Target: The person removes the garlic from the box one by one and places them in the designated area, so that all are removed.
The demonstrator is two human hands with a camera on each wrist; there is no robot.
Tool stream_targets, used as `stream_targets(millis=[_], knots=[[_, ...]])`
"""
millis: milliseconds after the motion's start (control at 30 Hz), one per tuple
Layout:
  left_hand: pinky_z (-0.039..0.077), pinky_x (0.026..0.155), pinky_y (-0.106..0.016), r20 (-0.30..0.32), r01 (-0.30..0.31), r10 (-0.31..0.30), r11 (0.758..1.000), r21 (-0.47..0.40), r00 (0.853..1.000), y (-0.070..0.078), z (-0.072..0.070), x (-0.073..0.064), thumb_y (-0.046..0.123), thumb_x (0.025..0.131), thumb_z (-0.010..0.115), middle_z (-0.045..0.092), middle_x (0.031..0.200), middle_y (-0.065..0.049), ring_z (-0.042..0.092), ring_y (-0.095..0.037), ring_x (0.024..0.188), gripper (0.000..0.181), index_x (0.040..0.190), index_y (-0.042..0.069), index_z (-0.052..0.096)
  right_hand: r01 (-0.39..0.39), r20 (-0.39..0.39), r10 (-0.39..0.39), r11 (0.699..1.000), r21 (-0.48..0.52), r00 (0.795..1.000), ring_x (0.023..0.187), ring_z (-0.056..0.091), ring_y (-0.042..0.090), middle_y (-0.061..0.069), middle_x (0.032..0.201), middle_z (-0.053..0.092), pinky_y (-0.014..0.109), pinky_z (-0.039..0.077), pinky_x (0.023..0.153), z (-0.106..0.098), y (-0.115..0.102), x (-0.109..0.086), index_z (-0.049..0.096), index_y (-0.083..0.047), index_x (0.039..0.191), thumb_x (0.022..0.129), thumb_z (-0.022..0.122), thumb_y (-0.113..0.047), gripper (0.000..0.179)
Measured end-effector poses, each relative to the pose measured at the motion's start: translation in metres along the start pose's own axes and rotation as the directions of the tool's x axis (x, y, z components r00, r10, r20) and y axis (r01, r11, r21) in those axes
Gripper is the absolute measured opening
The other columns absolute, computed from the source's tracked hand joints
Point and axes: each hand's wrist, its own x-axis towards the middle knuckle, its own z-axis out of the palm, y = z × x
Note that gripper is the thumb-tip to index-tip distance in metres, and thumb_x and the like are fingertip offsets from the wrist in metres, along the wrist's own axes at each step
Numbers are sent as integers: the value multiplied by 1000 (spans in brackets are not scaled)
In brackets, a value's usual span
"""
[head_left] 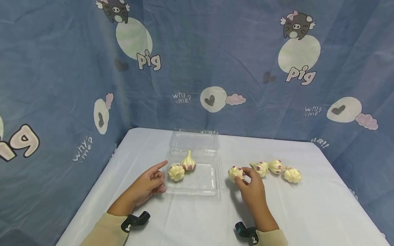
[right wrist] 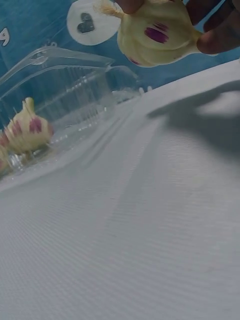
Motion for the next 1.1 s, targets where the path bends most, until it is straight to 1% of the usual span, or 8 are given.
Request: stream_targets(millis=[333, 633, 867, 1100], knots=[[64, 76, -28, 2, 4, -4, 1000, -4, 1000, 2, 0, -1, -2, 102, 55, 49, 99, -3, 55, -12, 81, 75, 167, 15, 22, -31, 10, 31, 999, -12, 999, 139, 53, 39, 21, 141, 58, 43, 57, 104, -8, 8, 0, 60, 3, 134, 95, 73, -15, 45], [64, 77, -28, -15, 25, -25, 1000, 5, 1000, 4, 2, 0, -2, 102, 55, 49, 99, -4, 55, -13, 81, 74, 167, 17, 24, -62, 44, 63, 998, -22, 997, 143, 49, 40, 21, 144, 55, 45, 54, 108, -17, 15, -2, 55, 2, 138, 97, 71, -17, 48], [64, 77, -28, -20, 26, -26, 1000, 5, 999, 3, 2, 1, -2, 102, 55, 49, 101, -4, 56, -13, 82, 74, 167, 17, 25, -49, 36, 51, 998, -34, 998, 141, 51, 42, 21, 142, 56, 45, 55, 107, -21, 22, -3, 57, 3, 136, 96, 71, -16, 46], [64, 77, -28, -20, 23, -23, 1000, -4, 1000, 3, 1, -1, -3, 103, 54, 49, 100, -3, 55, -12, 82, 73, 167, 17, 25, -71, 36, 74, 995, -68, 997, 142, 48, 41, 21, 143, 54, 47, 54, 109, -26, 23, -5, 55, 2, 138, 97, 71, -20, 49]])
